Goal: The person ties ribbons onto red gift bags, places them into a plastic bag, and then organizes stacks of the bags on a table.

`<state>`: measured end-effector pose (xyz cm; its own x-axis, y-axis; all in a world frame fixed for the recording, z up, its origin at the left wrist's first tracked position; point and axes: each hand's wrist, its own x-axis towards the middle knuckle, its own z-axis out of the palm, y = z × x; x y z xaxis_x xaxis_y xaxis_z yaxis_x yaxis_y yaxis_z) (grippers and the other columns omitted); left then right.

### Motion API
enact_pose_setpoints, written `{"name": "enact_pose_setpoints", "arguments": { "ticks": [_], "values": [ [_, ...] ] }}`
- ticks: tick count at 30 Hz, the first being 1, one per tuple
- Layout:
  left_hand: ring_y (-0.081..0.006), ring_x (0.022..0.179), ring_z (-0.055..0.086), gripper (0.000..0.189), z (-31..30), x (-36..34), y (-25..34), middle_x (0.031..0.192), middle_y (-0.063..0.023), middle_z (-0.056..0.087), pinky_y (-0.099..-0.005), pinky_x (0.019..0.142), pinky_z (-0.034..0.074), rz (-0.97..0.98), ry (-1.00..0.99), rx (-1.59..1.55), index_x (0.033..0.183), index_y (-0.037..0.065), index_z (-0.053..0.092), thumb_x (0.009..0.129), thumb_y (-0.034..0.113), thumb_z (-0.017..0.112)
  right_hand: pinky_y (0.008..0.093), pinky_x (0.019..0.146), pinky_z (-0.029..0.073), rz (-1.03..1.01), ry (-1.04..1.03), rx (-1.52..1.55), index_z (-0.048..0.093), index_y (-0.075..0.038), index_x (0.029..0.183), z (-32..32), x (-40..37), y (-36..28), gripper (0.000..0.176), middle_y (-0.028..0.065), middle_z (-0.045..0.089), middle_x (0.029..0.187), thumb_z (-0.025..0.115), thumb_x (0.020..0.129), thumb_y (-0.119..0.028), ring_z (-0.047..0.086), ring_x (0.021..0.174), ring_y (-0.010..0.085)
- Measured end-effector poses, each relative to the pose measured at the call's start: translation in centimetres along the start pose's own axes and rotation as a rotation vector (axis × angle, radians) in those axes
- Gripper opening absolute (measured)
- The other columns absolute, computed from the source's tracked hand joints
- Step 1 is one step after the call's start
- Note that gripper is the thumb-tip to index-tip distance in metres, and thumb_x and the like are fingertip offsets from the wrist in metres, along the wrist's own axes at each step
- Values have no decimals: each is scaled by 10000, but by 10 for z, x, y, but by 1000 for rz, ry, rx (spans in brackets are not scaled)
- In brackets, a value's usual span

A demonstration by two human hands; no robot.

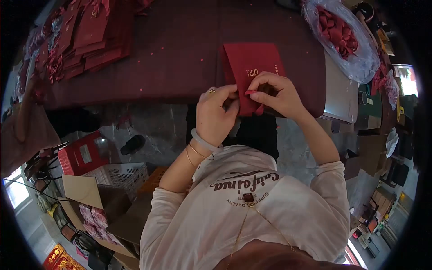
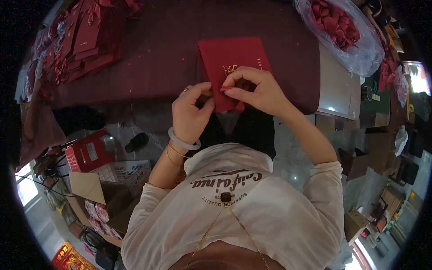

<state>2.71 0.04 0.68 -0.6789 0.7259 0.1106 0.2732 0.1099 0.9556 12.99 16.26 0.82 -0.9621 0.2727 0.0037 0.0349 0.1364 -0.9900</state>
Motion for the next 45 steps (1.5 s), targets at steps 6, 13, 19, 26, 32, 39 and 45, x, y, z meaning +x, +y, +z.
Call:
{"name": "enact_pose_setpoints", "arguments": {
  "ticks": [6, 13, 19, 26, 32, 39, 45],
  "values": [
    [-250, 754, 530, 275, -20, 21, 25, 742, -57, 568, -359, 657, 369, 361, -172, 571, 917, 86, 634, 667, -11, 572, 197, 607, 386, 110, -137, 159, 533, -68, 1046, -13, 0, -9, 265, -31, 504, 683, 649, 818, -136, 468, 663, 34],
    [-191, 724, 534, 311, -87, 10, 14, 743, -51, 574, -302, 656, 425, -114, -351, 188, 991, 66, 628, 708, -56, 588, 213, 648, 389, 42, -127, 177, 543, -64, 1005, -18, -1, -3, 267, -30, 510, 716, 679, 780, -113, 472, 656, 48],
    [-207, 785, 547, 247, -112, -22, -19, 874, -78, 571, -307, 706, 440, -292, -274, 253, 969, 61, 621, 749, -41, 580, 195, 610, 382, 43, -159, 297, 531, -56, 952, -23, 2, 0, 275, -18, 501, 751, 698, 744, -123, 469, 660, 49],
    [-275, 710, 555, 178, -38, -3, 17, 805, -110, 574, -335, 640, 450, 114, 210, 377, 964, 23, 586, 807, 99, 617, 179, 547, 383, 0, -118, 317, 565, -58, 962, -22, 0, 1, 239, -26, 512, 775, 691, 782, -152, 454, 623, 42],
    [-119, 601, 540, 430, 5, 22, 11, 750, -66, 581, -254, 566, 454, -8, 86, 366, 1122, 7, 494, 780, 181, 688, 196, 504, 339, 80, -128, 649, 550, -30, 961, -32, -9, -2, 153, 0, 523, 767, 608, 834, -95, 432, 583, 48],
    [-83, 695, 532, 425, -10, -2, 7, 820, -33, 525, -212, 605, 459, -122, 105, -97, 1104, 6, 467, 743, 39, 688, 314, 903, 458, -37, -2, 1755, 370, 14, 1310, -12, -59, 5, 478, 116, 422, 1162, 496, 851, 40, 513, 977, 187],
    [-96, 840, 518, 371, -10, -15, 0, 933, -38, 489, -211, 726, 454, -118, 147, -162, 1078, 1, 462, 756, -51, 639, 312, 881, 469, -241, -250, 1732, 485, -26, 1189, 15, -74, 36, 328, 79, 465, 1090, 439, 948, -243, 524, 1011, 199]
  ]
}}
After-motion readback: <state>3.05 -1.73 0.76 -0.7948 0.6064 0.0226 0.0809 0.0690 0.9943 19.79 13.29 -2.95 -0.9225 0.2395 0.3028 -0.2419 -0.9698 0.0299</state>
